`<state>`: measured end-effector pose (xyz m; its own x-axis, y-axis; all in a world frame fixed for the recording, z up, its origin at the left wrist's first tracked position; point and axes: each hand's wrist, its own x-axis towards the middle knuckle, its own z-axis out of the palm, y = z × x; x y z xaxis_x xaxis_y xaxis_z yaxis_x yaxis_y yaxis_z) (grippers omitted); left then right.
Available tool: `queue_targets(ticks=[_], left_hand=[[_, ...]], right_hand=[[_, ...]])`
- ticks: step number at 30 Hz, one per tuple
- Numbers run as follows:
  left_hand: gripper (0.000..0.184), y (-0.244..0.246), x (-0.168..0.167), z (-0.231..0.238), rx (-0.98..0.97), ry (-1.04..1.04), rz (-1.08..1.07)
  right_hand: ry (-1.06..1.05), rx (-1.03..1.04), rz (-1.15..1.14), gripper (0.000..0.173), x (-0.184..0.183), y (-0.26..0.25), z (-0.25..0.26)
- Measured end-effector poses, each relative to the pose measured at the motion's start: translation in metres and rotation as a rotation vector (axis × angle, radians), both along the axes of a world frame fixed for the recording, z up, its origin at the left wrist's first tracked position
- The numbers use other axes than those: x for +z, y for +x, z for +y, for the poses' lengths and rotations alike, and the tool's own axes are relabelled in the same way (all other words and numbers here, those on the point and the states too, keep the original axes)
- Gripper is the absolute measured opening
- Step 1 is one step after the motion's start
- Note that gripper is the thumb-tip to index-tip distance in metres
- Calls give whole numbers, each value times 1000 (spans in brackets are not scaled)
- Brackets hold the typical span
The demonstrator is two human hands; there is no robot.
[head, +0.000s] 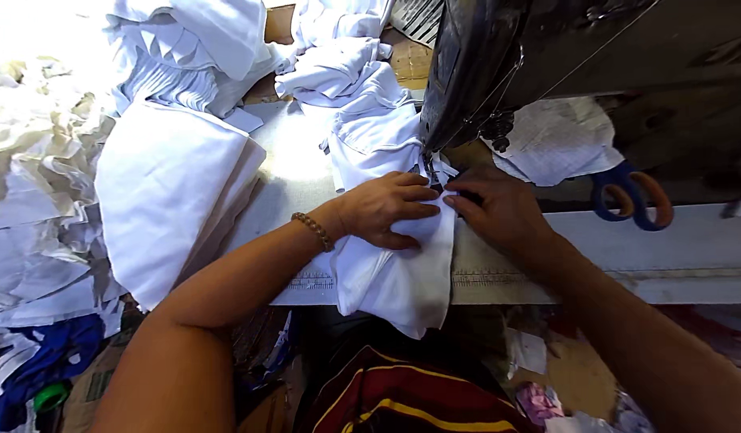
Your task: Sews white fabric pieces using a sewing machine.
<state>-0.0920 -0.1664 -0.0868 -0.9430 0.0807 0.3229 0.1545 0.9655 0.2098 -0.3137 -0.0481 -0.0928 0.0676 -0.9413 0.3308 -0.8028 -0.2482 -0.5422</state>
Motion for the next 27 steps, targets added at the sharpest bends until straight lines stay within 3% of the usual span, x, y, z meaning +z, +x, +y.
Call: queue_targets(ticks=[2, 5, 9, 12, 27], left_hand=[[56, 5, 4, -6, 61, -76, -73], [44, 8, 13, 21, 313, -87, -185], [45, 4, -4, 60, 575, -20, -121], [53, 9, -9, 46, 535, 13, -76], [53, 7, -8, 13, 550, -4, -124]], right_hand=[[-35, -26, 25, 16, -7, -1, -11], [-69, -14, 74, 19, -11, 1, -15], [-96, -6, 181, 22, -10, 4, -21], [-85, 27, 188, 20, -11, 1, -33], [-112, -115, 218, 23, -13, 9, -58]])
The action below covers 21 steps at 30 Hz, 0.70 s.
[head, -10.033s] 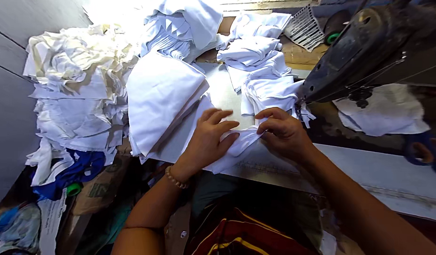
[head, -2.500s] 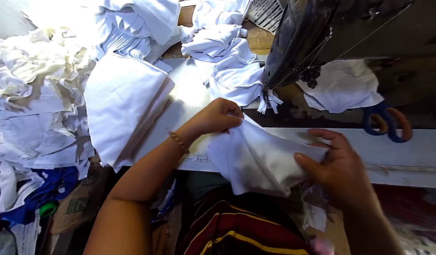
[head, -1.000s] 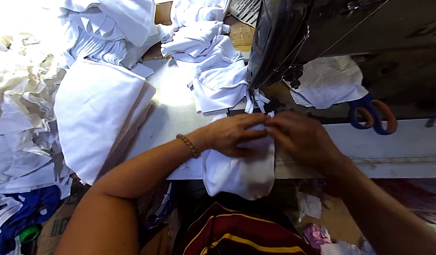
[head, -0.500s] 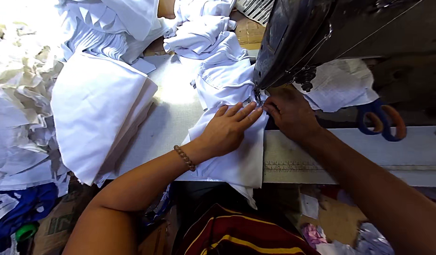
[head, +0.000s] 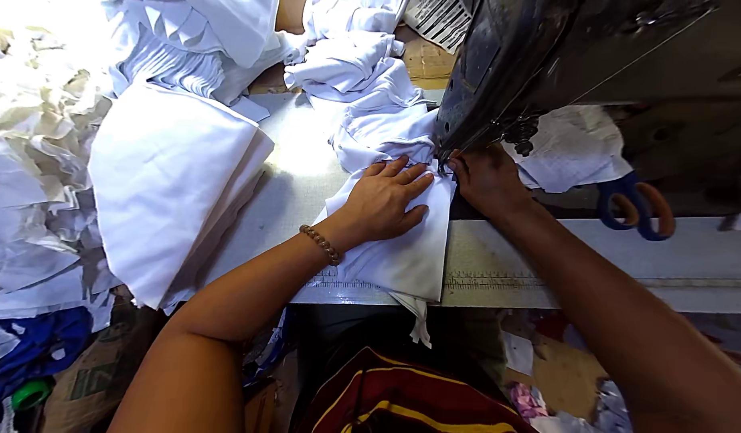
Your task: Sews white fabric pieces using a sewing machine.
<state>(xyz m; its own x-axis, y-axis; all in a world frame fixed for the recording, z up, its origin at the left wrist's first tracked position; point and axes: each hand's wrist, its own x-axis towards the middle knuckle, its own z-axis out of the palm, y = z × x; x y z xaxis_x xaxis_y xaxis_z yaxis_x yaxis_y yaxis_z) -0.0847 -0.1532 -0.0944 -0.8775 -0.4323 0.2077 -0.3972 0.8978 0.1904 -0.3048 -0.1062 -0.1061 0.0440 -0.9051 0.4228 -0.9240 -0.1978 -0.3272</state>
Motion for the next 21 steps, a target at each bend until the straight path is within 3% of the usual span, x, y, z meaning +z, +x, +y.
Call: queue_targets(ticks=[11, 15, 18, 21], left_hand=[[54, -8, -2, -8, 95, 39, -21], [53, -14, -1, -10, 176, 74, -25], [53, -21, 2, -11, 250, 103, -43], [51, -27, 3, -15, 318, 112, -48]], right_hand=[[-14, -47, 56, 33, -3, -1, -14], [89, -114, 38, 35, 6, -1, -15], [216, -235, -83, 36, 26, 8, 9], [86, -118, -16, 29, 26, 22, 52]])
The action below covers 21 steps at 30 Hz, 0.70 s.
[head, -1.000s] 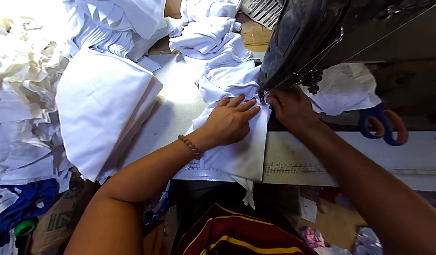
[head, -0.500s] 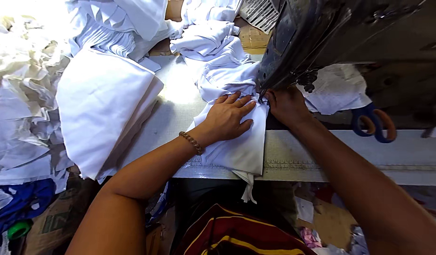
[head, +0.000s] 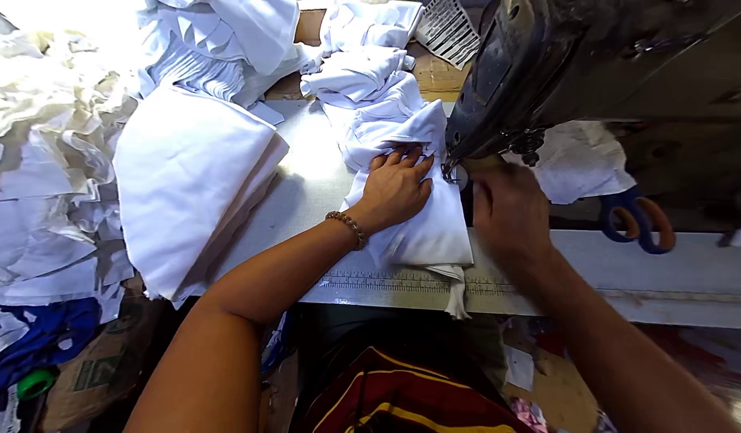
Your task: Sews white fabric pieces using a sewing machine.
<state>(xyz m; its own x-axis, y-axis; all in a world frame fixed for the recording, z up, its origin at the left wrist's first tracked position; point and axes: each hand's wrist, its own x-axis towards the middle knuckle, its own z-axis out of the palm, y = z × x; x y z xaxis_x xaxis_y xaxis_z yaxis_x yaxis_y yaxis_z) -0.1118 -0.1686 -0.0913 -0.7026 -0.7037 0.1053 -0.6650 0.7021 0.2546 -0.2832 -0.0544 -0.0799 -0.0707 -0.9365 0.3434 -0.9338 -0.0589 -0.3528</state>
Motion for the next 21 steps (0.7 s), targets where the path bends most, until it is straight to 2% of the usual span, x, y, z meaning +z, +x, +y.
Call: queue_targets(ticks=[2, 4, 10, 21], left_hand=[[50, -3, -1, -4, 31, -6, 8], [50, -7, 1, -9, 53, 1, 3], [49, -13, 3, -24, 127, 4, -2], [47, -17, 4, -65, 184, 11, 47]], right_hand=[[-121, 186, 22, 29, -17, 7, 22], [-162, 266, 4, 33, -32, 7, 33], [-99, 249, -162, 40, -29, -1, 36], [-58, 204, 56, 41, -31, 2, 24]])
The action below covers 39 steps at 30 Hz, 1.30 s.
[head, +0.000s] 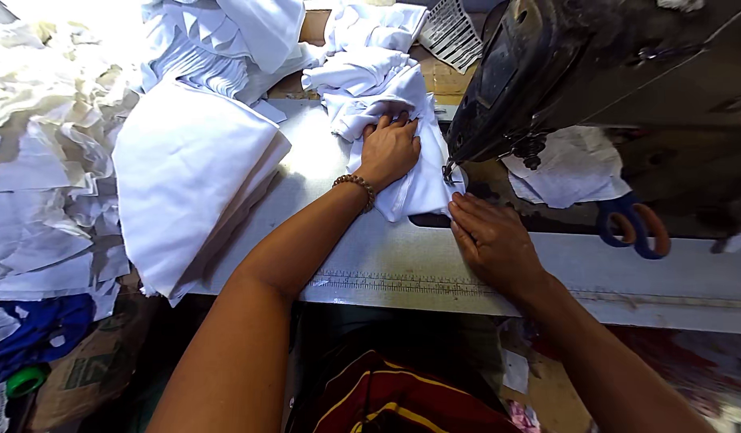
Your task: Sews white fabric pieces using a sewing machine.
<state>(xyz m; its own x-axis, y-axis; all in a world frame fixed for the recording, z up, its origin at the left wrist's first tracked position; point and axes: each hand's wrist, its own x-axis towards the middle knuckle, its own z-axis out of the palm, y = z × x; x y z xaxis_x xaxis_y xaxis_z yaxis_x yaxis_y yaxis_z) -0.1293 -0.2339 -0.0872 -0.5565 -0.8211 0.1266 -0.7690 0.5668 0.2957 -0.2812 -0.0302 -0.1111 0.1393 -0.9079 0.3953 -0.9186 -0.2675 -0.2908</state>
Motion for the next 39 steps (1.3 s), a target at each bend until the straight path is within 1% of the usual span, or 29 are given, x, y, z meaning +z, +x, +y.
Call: queue_targets(ticks=[5, 9, 13, 17, 20, 22, 23, 24, 25, 26, 27, 28, 29, 32, 33, 34, 35, 37, 38, 39], left_hand=[[46, 0, -1, -15, 15, -6, 11], [45, 0, 0, -18, 43, -11, 25], [41, 0, -1, -17, 72, -19, 55], [34, 2, 0, -13, 77, -44, 69], [31, 4, 16, -2, 60, -53, 55], [29, 6, 40, -3, 69, -113, 117], [32, 6, 54, -12, 105, -172, 172], [42, 5, 66, -26, 157, -216, 200], [64, 5, 73, -44, 220, -205, 191], [92, 3, 76, -64, 295, -115, 137], [116, 1, 75, -86, 356, 27, 87], [127, 0, 68, -106, 398, 152, 69], [125, -3, 60, -123, 431, 207, 50], [77, -15, 49, -143, 455, 115, -9], [65, -19, 47, -142, 432, 100, -25], [56, -19, 46, -139, 394, 86, -37], [50, -17, 42, -136, 349, 66, -50], [44, -10, 43, -136, 277, 4, -32], [43, -4, 43, -133, 262, -15, -14], [42, 1, 40, -131, 258, -31, 22]], right_hand=[[4, 9, 18, 42, 1, -4, -9], [-17, -16, 50, 42, -1, -4, -15], [-51, -37, -25, 39, -5, -6, -19], [-71, -86, -134, 31, -2, -7, -22], [-79, -104, -213, 28, -3, -11, -23], [-74, -107, -283, 28, -4, -15, -24], [-65, -112, -320, 31, -3, -17, -25], [-50, -121, -345, 36, -2, -17, -25], [-30, -128, -355, 40, -1, -16, -25], [-23, -129, -357, 43, -1, -15, -24], [-25, -127, -357, 44, -1, -15, -25], [-36, -125, -362, 44, -1, -16, -26], [-50, -124, -376, 44, -1, -17, -28], [-155, -176, -407, 36, 6, -25, -34], [-206, -241, -368, 34, 11, -32, -34], [-212, -328, -330, 34, 15, -42, -32], [-162, -429, -302, 39, 19, -55, -30], [44, -610, -256, 63, 27, -75, -29], [155, -652, -216, 70, 28, -79, -27], [245, -666, -159, 69, 25, -81, -25]])
